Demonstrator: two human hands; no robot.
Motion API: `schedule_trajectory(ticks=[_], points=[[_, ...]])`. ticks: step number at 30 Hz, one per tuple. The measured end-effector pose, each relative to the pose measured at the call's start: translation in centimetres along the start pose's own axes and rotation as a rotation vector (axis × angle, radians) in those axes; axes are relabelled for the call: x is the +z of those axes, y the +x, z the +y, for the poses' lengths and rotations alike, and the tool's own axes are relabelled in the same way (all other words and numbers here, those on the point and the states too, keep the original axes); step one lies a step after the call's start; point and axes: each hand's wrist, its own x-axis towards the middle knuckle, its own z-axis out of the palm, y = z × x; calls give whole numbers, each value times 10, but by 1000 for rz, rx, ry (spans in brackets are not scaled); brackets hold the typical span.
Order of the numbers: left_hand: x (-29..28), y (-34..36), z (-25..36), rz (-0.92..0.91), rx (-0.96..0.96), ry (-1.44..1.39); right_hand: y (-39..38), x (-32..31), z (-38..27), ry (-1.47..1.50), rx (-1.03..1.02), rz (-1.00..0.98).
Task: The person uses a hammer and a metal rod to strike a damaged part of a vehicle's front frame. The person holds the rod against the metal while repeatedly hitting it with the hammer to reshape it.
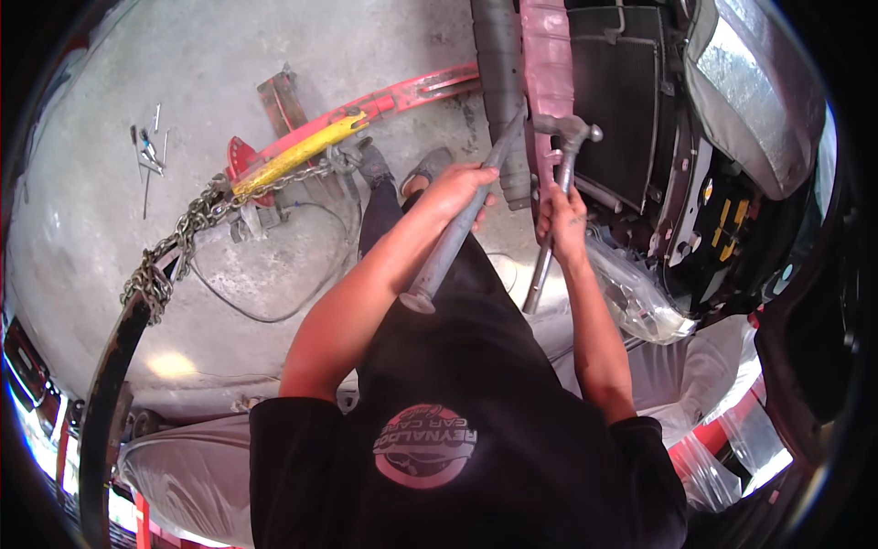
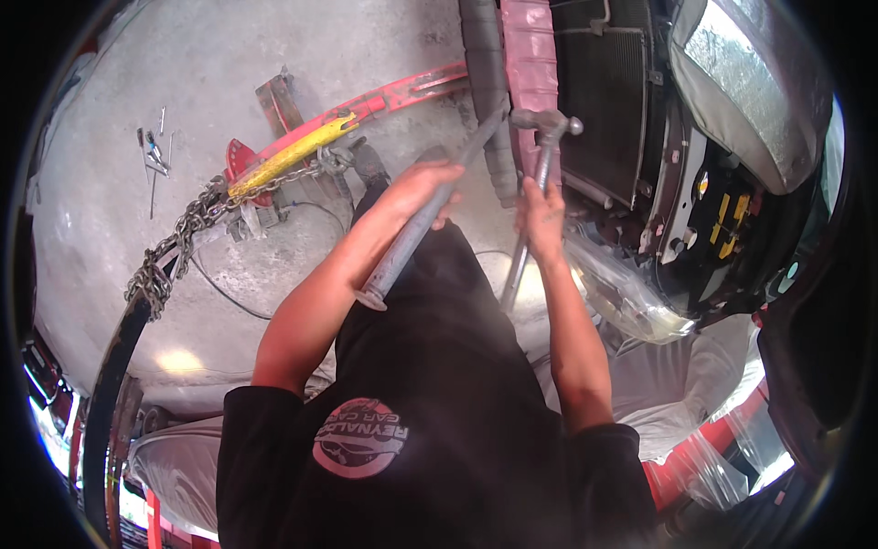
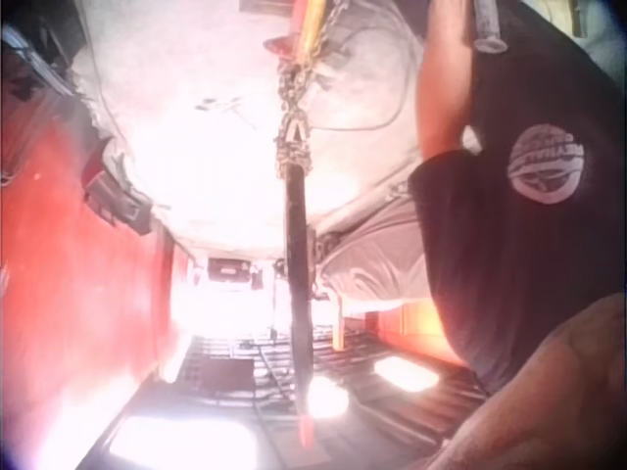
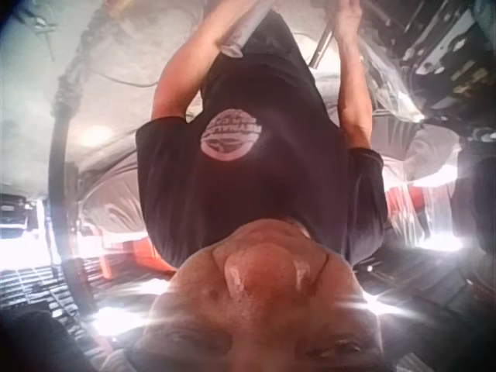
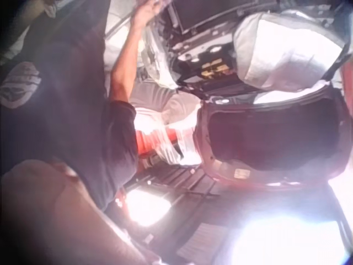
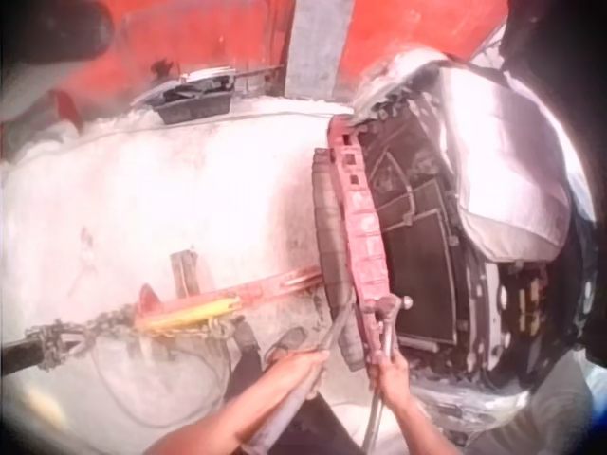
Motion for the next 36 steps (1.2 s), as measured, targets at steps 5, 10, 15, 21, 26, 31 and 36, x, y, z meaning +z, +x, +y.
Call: schedule_trajectory(ticks=[5,10,15,21,26,31,36], points=[[7,4,-8,45,40,-13,-6,-4,-15,11,-112,172],[8,1,-8,51,35,-45,6,16,3,-82,-23,71],[-2,8,-8,9,82,-65,10,11,-18,-205,-76,102],[-32,7,-31,-119,92,-141,19,5,-50,-359,83,-30],[-63,-8,-57,-125,72,-108,1,7,-58,-307,13,78],[-93,-11,-86,-39,109,41,-18,-3,-74,-365,20,101],[-103,4,-112,91,298,465,-14,3,-94,-553,-38,42]])
